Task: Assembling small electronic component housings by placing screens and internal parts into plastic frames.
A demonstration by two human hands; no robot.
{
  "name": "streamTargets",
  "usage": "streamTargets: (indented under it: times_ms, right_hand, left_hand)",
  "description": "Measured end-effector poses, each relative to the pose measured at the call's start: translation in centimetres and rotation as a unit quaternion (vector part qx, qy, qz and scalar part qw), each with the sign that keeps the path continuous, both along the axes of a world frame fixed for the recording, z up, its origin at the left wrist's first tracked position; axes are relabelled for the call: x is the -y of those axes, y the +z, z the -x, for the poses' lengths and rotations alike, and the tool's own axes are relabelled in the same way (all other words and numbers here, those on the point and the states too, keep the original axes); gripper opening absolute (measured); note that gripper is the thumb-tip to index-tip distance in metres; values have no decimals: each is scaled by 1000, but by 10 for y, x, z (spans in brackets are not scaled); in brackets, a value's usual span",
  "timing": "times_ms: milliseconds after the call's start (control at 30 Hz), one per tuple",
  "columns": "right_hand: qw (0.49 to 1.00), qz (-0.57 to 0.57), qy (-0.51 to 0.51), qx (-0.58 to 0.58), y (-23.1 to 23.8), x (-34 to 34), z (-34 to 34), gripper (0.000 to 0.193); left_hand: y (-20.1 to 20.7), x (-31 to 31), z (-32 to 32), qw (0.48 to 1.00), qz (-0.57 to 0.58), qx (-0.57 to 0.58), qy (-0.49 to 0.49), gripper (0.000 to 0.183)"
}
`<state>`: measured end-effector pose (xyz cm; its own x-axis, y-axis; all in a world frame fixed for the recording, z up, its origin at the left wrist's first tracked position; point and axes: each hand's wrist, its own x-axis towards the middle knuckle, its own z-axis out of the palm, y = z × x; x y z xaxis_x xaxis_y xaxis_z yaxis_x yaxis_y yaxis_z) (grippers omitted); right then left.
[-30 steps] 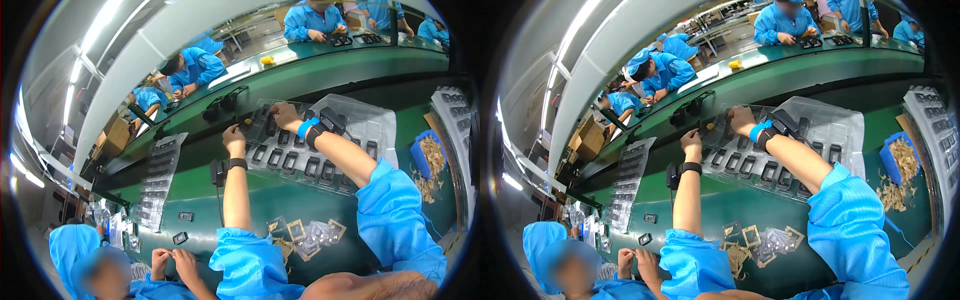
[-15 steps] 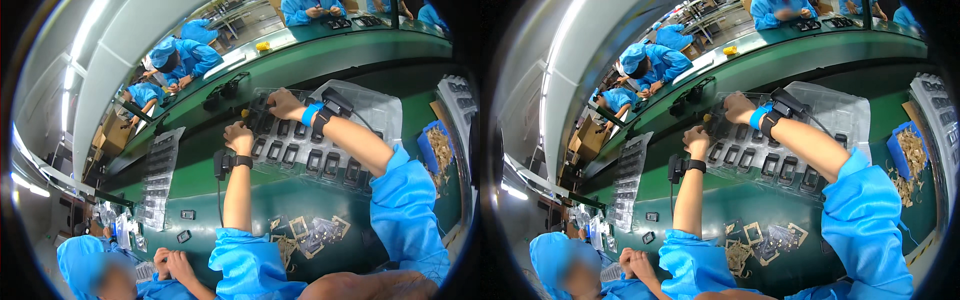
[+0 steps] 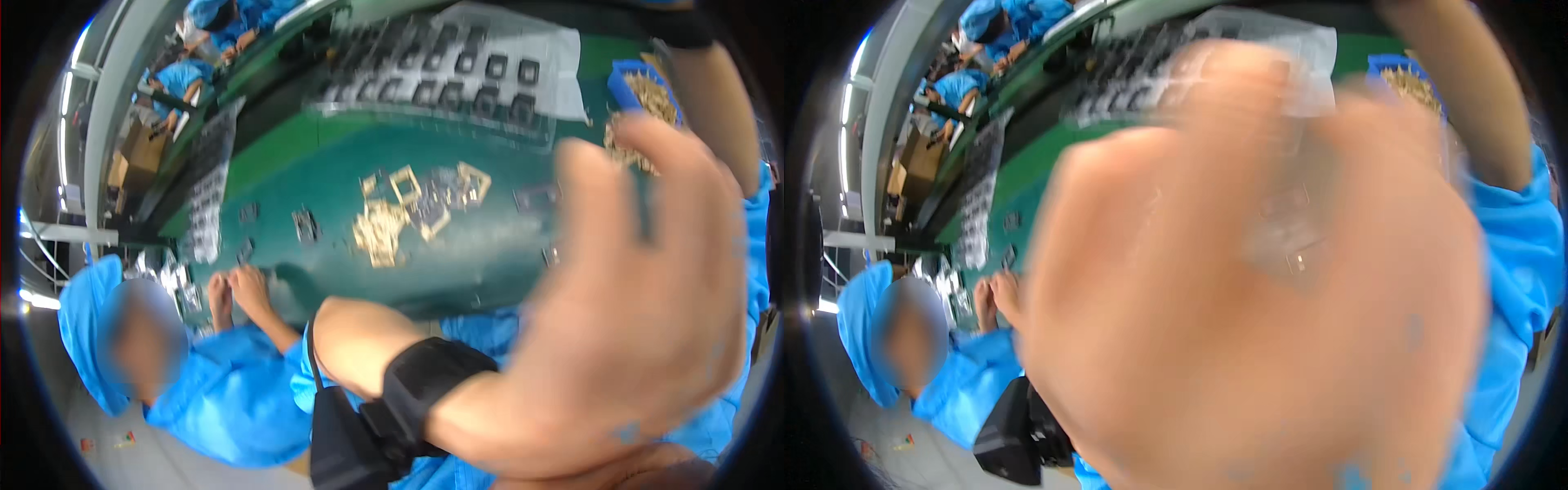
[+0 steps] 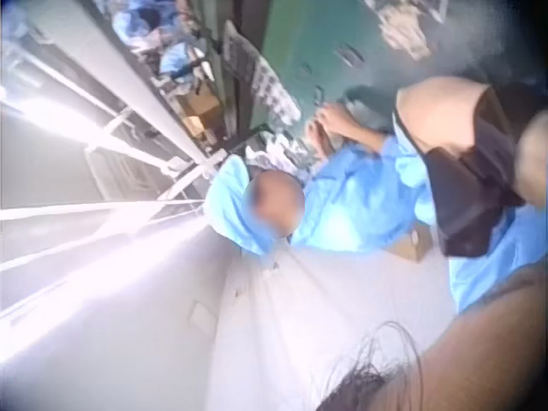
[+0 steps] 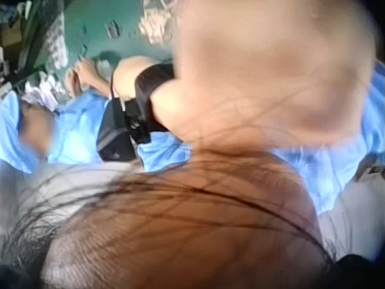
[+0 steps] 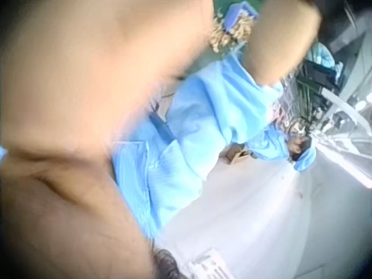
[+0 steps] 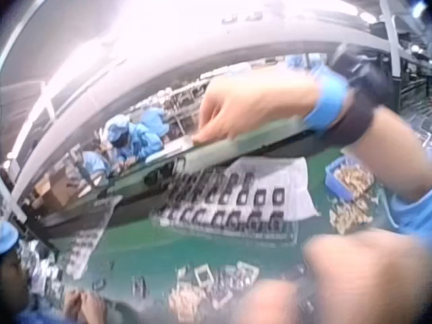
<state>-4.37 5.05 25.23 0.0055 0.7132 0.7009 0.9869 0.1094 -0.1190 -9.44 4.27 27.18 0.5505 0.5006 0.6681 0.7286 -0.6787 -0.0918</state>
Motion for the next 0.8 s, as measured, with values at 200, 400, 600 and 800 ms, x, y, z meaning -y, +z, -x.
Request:
streamTargets:
  times_ms: [200,400,600,800]
  right_hand:
    - [936,139,-213,-243,-20,80,-48,13]
    - [899,248,349,92,-19,65,-163,23]
    - [890,214,398,57,-52,-4,-259,30]
    - [866,356,328,-127,-133,-21,-262,26]
  left_hand:
    - [-25,89,-84,988,144,-61,-5,27]
    - [-33,144,-123,963,253,-83,48,37]
    - [-38,160,-139,925,337,-87,149,46]
    - [-31,144,-123,923,324,-69,198,56]
